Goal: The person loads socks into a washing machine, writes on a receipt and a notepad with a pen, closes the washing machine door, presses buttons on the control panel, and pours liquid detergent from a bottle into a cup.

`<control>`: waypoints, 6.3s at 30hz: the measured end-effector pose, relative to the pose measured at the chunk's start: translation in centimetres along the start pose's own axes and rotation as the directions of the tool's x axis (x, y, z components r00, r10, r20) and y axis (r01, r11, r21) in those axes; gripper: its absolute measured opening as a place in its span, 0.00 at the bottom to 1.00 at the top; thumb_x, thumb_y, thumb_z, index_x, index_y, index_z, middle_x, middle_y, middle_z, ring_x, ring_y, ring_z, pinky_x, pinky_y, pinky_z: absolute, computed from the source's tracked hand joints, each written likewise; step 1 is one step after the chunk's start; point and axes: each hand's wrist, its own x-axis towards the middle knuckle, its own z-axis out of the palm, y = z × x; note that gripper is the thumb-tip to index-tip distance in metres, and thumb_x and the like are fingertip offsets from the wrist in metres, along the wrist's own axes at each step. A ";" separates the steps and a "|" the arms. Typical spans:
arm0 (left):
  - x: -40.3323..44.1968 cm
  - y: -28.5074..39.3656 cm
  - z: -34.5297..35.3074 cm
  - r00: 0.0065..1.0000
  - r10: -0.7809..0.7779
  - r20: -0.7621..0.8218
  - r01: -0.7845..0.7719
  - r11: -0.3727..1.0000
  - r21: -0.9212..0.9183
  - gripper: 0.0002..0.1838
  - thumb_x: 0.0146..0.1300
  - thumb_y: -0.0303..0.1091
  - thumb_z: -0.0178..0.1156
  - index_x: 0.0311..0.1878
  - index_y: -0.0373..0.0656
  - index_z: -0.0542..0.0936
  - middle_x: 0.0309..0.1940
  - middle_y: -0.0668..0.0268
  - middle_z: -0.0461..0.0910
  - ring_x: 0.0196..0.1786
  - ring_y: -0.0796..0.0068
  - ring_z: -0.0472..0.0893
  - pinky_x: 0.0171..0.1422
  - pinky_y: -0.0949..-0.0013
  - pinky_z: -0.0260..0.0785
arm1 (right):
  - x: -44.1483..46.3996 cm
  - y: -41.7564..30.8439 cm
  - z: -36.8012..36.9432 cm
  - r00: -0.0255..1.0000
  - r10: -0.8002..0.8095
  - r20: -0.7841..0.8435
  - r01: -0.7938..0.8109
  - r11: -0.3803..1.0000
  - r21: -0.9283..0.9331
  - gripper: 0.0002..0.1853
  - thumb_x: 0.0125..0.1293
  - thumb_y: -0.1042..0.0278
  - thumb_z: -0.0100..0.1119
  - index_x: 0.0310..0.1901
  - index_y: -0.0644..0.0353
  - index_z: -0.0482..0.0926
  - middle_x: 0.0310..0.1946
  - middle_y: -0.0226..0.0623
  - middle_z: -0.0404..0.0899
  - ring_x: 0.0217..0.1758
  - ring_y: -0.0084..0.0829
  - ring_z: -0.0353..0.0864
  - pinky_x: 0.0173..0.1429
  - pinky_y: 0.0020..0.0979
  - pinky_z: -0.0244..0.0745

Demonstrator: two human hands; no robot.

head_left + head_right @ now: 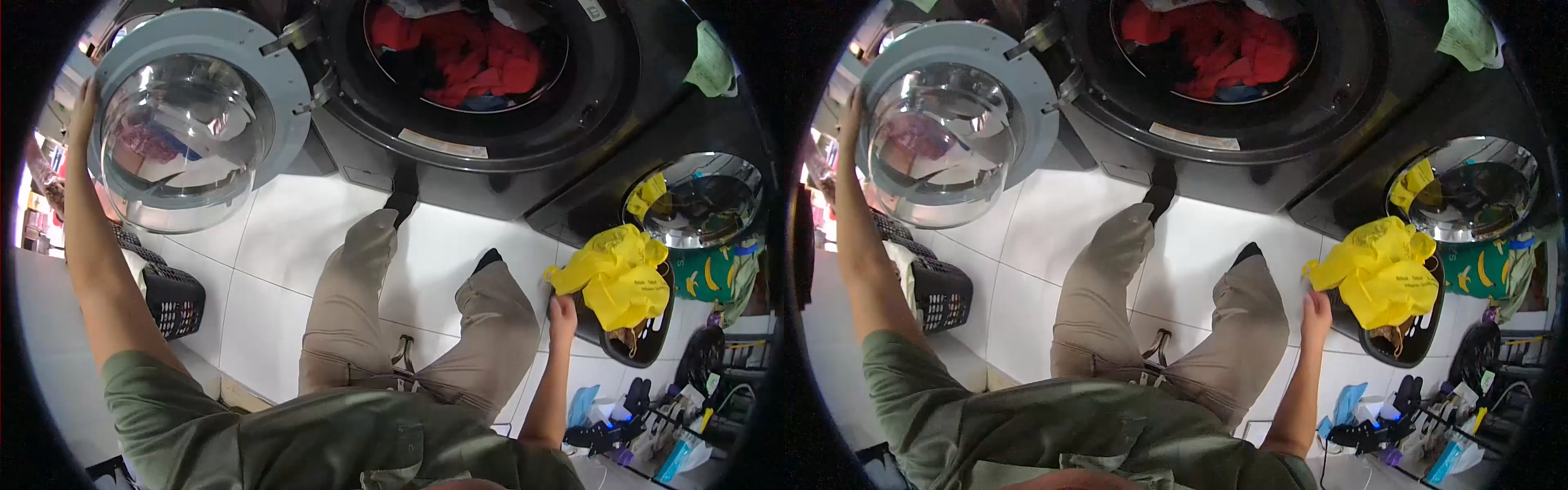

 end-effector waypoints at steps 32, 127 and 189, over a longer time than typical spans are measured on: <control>-21.4 50.9 -10.2 0.699 0.642 -0.314 -0.629 0.344 -0.698 0.22 0.50 0.39 0.64 0.47 0.38 0.76 0.37 0.60 0.77 0.35 0.66 0.76 0.40 0.69 0.69 | 4.8 -29.2 5.2 0.663 -0.522 -0.536 0.694 0.697 0.180 0.19 0.62 0.62 0.57 0.49 0.67 0.69 0.36 0.35 0.72 0.35 0.26 0.70 0.43 0.25 0.67; -33.0 42.4 8.1 0.878 -0.011 0.479 0.362 0.671 -0.647 0.19 0.55 0.28 0.58 0.52 0.39 0.72 0.29 0.66 0.78 0.26 0.80 0.75 0.27 0.76 0.63 | 17.5 -39.3 3.2 0.264 -0.813 -0.519 0.492 0.576 -0.653 0.27 0.53 0.51 0.59 0.55 0.48 0.71 0.56 0.40 0.63 0.55 0.46 0.63 0.53 0.46 0.62; -28.0 110.2 -2.2 -0.483 0.475 0.736 -0.531 0.510 -0.677 0.34 0.46 0.55 0.60 0.53 0.41 0.75 0.51 0.54 0.75 0.56 0.57 0.73 0.58 0.61 0.65 | -31.8 -3.1 -46.2 -0.172 0.978 -0.121 -0.763 -0.054 0.644 0.26 0.55 0.51 0.54 0.45 0.69 0.73 0.39 0.51 0.78 0.38 0.42 0.79 0.39 0.41 0.72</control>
